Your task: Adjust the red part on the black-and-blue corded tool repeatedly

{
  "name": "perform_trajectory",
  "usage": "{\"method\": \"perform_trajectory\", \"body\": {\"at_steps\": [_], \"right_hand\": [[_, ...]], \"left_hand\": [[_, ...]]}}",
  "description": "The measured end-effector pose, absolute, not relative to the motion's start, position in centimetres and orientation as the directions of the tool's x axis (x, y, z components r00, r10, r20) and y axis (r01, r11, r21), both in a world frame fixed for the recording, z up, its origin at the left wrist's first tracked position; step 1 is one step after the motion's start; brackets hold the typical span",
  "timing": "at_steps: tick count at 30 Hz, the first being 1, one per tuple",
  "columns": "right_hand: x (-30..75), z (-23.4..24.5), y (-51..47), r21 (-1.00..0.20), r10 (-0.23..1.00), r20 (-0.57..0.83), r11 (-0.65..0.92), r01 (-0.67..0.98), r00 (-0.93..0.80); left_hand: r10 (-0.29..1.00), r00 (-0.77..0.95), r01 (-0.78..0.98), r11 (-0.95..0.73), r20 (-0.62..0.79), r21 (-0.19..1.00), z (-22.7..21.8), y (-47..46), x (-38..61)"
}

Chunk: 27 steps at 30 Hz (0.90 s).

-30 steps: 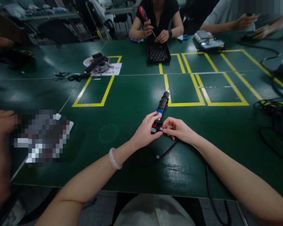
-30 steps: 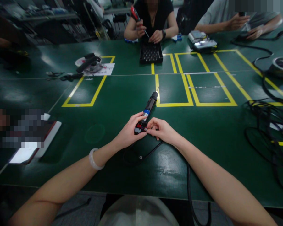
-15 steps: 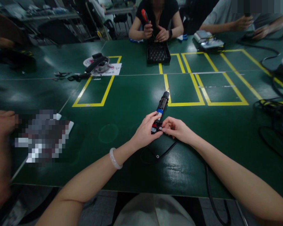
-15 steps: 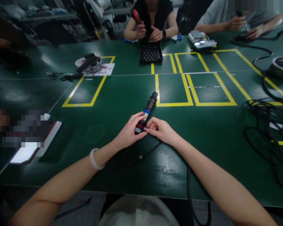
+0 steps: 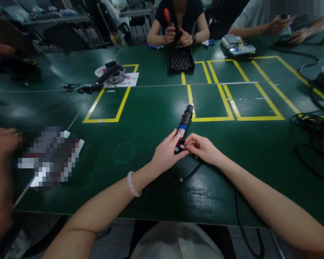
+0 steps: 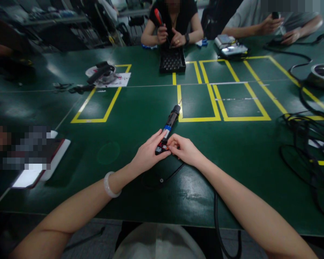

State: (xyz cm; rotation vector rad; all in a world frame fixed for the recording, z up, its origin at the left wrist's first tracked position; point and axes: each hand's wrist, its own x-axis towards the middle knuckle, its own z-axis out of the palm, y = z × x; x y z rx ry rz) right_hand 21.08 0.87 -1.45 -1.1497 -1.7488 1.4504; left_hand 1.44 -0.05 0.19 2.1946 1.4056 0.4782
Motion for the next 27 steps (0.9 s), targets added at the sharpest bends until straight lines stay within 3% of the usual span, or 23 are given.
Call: {"method": "perform_trajectory", "body": {"at_steps": [9,14,18,27], "right_hand": [[21.4,-1.8,0.9,-0.963,0.892,-0.025,0.099,0.249,-0.452],[21.7,-1.2,1.3,-0.977,0.950,-0.023,0.044,0.207,-0.311],[22.0,-1.1,1.7,-0.986,0.950,-0.043,0.009,0.165,-0.311],[23.0,-1.0,2.4,-0.992,0.949,-0.070,-0.035,0.120,-0.307]], "left_hand": [[0.890,0.448,0.830,-0.450,0.088,0.330,0.7,0.0,1.9],[0.878,0.473,0.848,-0.477,0.076,0.232,1.5,0.1,2.3],[0.870,0.491,0.861,-0.492,0.038,0.132,2.1,0.3,2.4],[0.911,0.411,0.907,-0.409,-0.008,0.099,2.3,1.9,-1.5]]}}
